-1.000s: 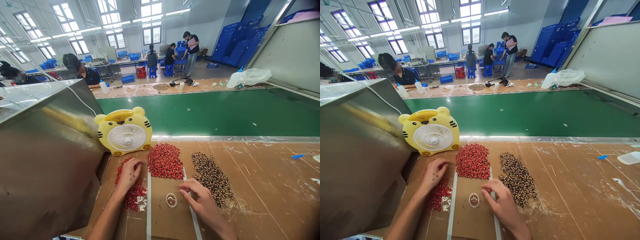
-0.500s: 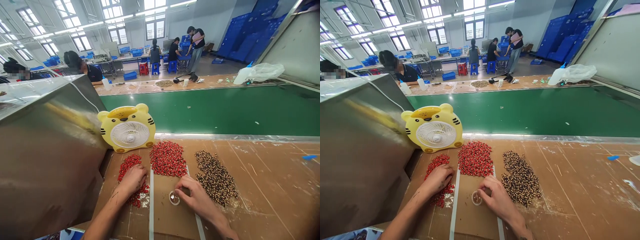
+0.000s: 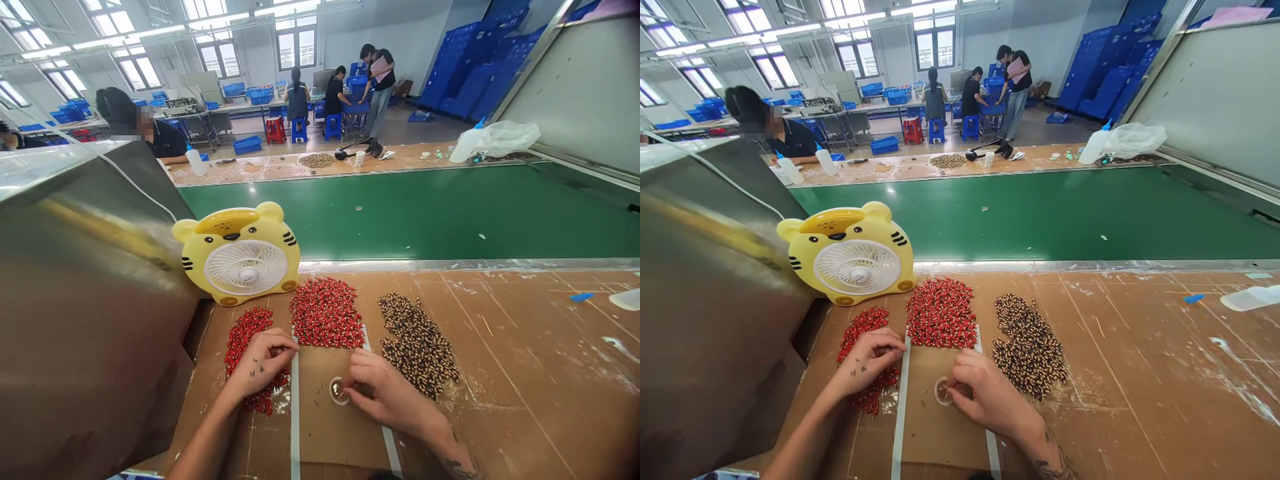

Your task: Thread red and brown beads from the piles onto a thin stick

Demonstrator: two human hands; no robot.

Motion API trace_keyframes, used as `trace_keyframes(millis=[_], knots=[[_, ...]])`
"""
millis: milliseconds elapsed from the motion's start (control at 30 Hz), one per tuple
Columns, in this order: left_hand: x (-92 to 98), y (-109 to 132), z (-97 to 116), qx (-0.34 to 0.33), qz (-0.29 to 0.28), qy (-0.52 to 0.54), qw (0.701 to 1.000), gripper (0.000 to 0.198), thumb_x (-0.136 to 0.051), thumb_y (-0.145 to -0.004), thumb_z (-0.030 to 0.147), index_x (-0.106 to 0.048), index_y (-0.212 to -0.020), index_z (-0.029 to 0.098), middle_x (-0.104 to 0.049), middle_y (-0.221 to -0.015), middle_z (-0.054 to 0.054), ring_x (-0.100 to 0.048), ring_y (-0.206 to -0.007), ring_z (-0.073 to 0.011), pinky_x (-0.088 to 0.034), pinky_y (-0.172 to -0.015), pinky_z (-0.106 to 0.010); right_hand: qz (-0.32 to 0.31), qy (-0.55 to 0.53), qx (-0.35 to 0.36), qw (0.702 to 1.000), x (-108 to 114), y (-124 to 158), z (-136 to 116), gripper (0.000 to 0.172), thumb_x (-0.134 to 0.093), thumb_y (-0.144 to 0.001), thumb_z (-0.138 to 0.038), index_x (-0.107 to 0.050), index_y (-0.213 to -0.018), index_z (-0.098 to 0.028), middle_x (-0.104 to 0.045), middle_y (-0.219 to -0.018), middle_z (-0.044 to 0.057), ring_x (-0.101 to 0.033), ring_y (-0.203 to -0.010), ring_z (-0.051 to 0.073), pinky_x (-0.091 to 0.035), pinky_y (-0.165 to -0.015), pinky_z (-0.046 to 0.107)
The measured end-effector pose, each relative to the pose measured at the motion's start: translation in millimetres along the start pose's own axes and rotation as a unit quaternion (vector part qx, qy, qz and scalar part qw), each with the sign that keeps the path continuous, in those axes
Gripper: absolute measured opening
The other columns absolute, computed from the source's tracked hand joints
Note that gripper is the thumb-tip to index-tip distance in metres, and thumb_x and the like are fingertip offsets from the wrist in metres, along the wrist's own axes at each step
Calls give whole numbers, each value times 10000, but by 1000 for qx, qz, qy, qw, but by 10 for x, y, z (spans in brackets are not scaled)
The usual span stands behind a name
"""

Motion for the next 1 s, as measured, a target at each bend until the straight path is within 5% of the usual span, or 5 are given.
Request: trace_keyframes(millis=[167, 300, 500, 867, 1000], knots=[[-311, -52, -158, 73, 18, 312, 947, 131, -737, -768, 268, -679, -786, 152, -592, -664, 9, -531, -571, -115, -425, -568, -220, 0, 33, 41, 999, -64, 22, -54, 139, -582, -916, -136, -643, -804, -190, -589, -750, 17, -524, -769, 172, -387, -680, 270], [-444, -87, -195, 46, 24, 389, 920, 258, -783, -749, 298, -746, -960, 154, -610, -779, -15, -529, -644, -110, -419, -587, -204, 53, 82, 43, 994, -85, 19, -20, 181, -553, -933, -151, -616, -767, -181, -579, -737, 29, -498, -741, 178, -356, -676, 292], [-480, -36, -253, 74, 31, 504, 860, 198, -849, -680, 292, -744, -736, 134, -650, -760, -34, -561, -583, -86, -403, -542, -185, 25, 81, 41, 996, -114, 28, -18, 221, -513, -945, -154, -559, -731, -182, -545, -714, 17, -483, -717, 165, -338, -655, 276], [-559, 11, -328, 152, 56, 517, 840, 274, -929, -512, 270, -781, -680, 112, -732, -655, -63, -628, -555, -123, -475, -563, -226, -8, 57, 26, 998, -42, -15, -69, 249, -508, -942, -190, -555, -698, -190, -535, -680, 11, -501, -655, 156, -349, -596, 268], [-609, 15, -338, 150, 46, 505, 849, 251, -913, -537, 265, -785, -689, 111, -740, -649, -70, -635, -546, -129, -486, -568, -237, 97, -45, 23, 994, 236, 48, -76, 182, -551, -943, -215, -638, -784, -192, -574, -676, 11, -539, -636, 151, -384, -585, 259]])
Point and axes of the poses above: each hand's wrist, its own y-axis away from the middle knuckle, its own x-axis out of the back of the hand, z = x × y, the point moved 7 cm from there along -y, towards the middle knuckle
